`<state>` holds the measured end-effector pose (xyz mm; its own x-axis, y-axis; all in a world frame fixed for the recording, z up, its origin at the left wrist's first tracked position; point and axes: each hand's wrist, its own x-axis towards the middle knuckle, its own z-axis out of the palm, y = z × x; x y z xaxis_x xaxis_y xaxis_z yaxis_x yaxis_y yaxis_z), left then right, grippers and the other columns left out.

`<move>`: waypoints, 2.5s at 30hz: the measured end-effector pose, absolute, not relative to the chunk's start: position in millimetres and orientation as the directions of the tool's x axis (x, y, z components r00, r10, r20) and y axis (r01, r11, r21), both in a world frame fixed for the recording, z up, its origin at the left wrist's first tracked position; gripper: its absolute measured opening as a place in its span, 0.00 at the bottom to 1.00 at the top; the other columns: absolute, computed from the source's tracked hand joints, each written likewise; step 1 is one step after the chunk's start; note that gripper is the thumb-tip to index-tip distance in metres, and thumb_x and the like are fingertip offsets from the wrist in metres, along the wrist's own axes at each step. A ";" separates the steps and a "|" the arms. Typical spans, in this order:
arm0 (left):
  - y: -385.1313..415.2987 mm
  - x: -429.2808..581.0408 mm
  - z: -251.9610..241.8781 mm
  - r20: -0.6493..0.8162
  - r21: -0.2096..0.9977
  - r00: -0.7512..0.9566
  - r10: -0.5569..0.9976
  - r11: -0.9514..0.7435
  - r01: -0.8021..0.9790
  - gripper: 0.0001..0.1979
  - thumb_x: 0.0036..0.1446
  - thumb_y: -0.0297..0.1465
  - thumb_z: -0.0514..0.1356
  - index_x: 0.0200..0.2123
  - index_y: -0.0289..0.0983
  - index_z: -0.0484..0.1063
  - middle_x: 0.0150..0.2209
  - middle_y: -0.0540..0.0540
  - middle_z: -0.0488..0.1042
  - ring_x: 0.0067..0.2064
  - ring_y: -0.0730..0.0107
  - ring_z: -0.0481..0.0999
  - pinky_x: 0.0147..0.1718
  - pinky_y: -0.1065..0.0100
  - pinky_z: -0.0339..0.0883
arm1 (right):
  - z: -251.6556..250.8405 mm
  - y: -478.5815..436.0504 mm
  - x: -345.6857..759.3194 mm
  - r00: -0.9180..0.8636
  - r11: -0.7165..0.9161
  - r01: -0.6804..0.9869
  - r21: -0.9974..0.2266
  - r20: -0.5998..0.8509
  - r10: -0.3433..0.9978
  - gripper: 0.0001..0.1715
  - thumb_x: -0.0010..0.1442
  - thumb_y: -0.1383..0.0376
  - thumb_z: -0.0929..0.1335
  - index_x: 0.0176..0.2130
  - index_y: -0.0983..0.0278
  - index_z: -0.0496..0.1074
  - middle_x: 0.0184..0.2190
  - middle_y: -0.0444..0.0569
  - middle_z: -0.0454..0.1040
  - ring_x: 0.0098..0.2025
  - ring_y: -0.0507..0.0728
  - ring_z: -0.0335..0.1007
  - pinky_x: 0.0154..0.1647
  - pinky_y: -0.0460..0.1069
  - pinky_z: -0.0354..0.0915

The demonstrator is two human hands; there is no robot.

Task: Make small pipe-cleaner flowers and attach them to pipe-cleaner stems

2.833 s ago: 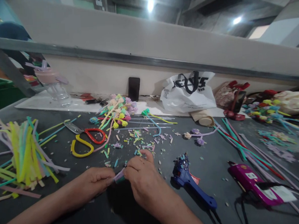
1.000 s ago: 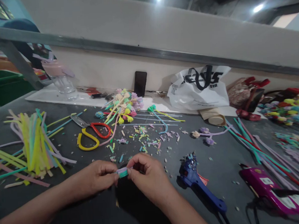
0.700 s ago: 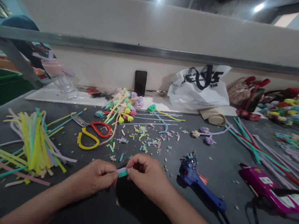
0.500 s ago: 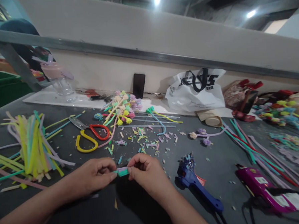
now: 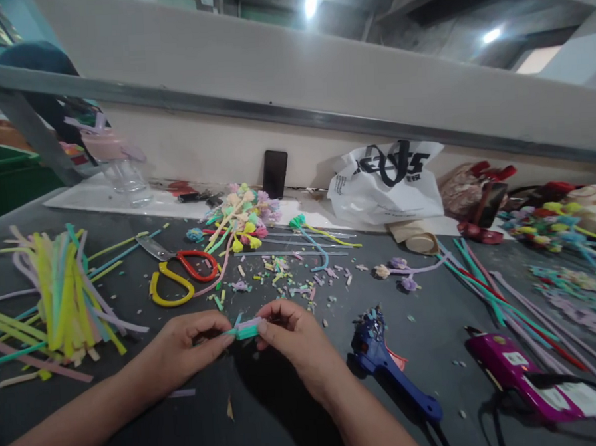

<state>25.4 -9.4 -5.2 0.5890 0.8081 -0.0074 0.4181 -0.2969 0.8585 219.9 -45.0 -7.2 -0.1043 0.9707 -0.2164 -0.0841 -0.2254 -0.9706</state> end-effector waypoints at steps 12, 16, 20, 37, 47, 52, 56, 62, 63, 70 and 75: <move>-11.5 25.1 -2.8 -0.012 0.838 0.591 0.806 -0.315 0.446 0.10 0.55 0.33 0.52 0.27 0.35 0.69 0.23 0.53 0.64 0.27 0.76 0.63 0.26 0.75 0.55 | -7.8 -46.4 218.7 -0.152 -0.183 -0.136 -0.974 -0.162 0.975 0.11 0.47 0.64 0.73 0.34 0.63 0.72 0.26 0.42 0.72 0.29 0.49 0.67 0.33 0.44 0.61; -17.3 25.5 -4.4 0.073 0.784 0.531 0.844 -0.378 0.492 0.07 0.51 0.33 0.56 0.33 0.36 0.68 0.25 0.53 0.66 0.26 0.75 0.64 0.26 0.75 0.57 | -5.8 -46.6 217.3 -0.126 -0.189 -0.133 -0.973 -0.172 0.977 0.11 0.47 0.63 0.73 0.32 0.63 0.72 0.24 0.42 0.71 0.28 0.49 0.66 0.32 0.44 0.61; -21.8 25.2 -6.2 0.153 0.759 0.524 0.838 -0.439 0.481 0.06 0.52 0.33 0.56 0.33 0.37 0.67 0.27 0.52 0.68 0.28 0.75 0.66 0.27 0.74 0.58 | -6.9 -47.9 214.3 -0.133 -0.191 -0.124 -0.974 -0.175 0.976 0.10 0.48 0.63 0.72 0.31 0.64 0.71 0.24 0.42 0.72 0.28 0.49 0.66 0.33 0.44 0.61; -24.2 28.0 -10.8 0.125 0.724 0.520 0.845 -0.436 0.534 0.02 0.51 0.28 0.54 0.29 0.39 0.66 0.26 0.53 0.67 0.28 0.75 0.67 0.27 0.73 0.57 | -4.4 -50.4 207.9 -0.128 -0.227 -0.063 -0.972 -0.218 0.968 0.11 0.48 0.61 0.72 0.30 0.64 0.69 0.21 0.41 0.71 0.26 0.49 0.66 0.31 0.45 0.59; -20.8 26.6 -5.1 0.058 0.828 0.461 0.885 -0.301 0.473 0.05 0.51 0.28 0.52 0.33 0.38 0.64 0.26 0.53 0.64 0.26 0.76 0.64 0.25 0.74 0.59 | -1.6 -50.5 210.7 -0.103 -0.169 -0.036 -0.985 -0.165 0.981 0.11 0.48 0.61 0.71 0.31 0.63 0.69 0.25 0.42 0.71 0.29 0.51 0.66 0.33 0.46 0.60; -13.7 24.2 0.4 -0.089 0.858 0.519 0.850 -0.199 0.473 0.08 0.54 0.33 0.50 0.29 0.36 0.65 0.23 0.54 0.61 0.25 0.76 0.61 0.23 0.74 0.55 | -4.6 -50.2 213.7 -0.070 -0.021 0.120 -0.993 -0.030 0.997 0.06 0.50 0.64 0.70 0.31 0.63 0.70 0.30 0.45 0.69 0.32 0.52 0.66 0.33 0.46 0.62; -9.7 23.4 3.4 -0.125 0.856 0.609 0.783 -0.226 0.466 0.12 0.56 0.34 0.49 0.23 0.35 0.63 0.21 0.54 0.59 0.25 0.76 0.60 0.24 0.75 0.53 | -6.6 -51.0 219.8 -0.098 0.212 0.307 -0.928 0.191 0.977 0.03 0.52 0.68 0.67 0.32 0.62 0.71 0.35 0.47 0.69 0.38 0.54 0.66 0.40 0.49 0.63; -10.7 22.1 -2.4 0.042 0.828 0.572 0.819 -0.349 0.438 0.10 0.56 0.31 0.51 0.25 0.35 0.67 0.23 0.52 0.65 0.28 0.75 0.65 0.27 0.75 0.58 | -3.3 -52.9 220.2 -0.124 0.207 0.211 -0.955 0.184 0.975 0.20 0.54 0.68 0.67 0.47 0.56 0.64 0.45 0.49 0.66 0.42 0.54 0.67 0.45 0.52 0.63; -11.2 21.1 -3.9 0.096 0.801 0.567 0.818 -0.401 0.444 0.09 0.56 0.30 0.51 0.26 0.35 0.68 0.24 0.51 0.67 0.28 0.74 0.67 0.28 0.74 0.59 | -2.5 -52.9 219.6 -0.110 0.151 0.159 -0.976 0.134 0.985 0.23 0.54 0.67 0.67 0.49 0.55 0.61 0.47 0.49 0.64 0.41 0.54 0.67 0.43 0.51 0.64; -18.3 12.3 -10.1 0.333 0.456 0.680 0.654 -0.742 0.491 0.10 0.59 0.26 0.49 0.34 0.39 0.71 0.32 0.47 0.73 0.36 0.69 0.71 0.35 0.70 0.63 | -0.2 -51.0 218.4 -0.101 -0.040 -0.030 -0.999 -0.037 0.994 0.17 0.53 0.60 0.69 0.43 0.61 0.65 0.36 0.47 0.68 0.31 0.50 0.68 0.36 0.47 0.64; -21.5 11.8 -12.0 0.406 0.338 0.703 0.583 -0.811 0.478 0.10 0.59 0.27 0.49 0.36 0.39 0.71 0.33 0.45 0.73 0.37 0.68 0.72 0.37 0.69 0.65 | -0.5 -51.1 215.7 -0.096 -0.103 0.023 -0.994 -0.105 0.990 0.11 0.52 0.61 0.69 0.35 0.63 0.66 0.27 0.43 0.71 0.29 0.50 0.68 0.33 0.45 0.63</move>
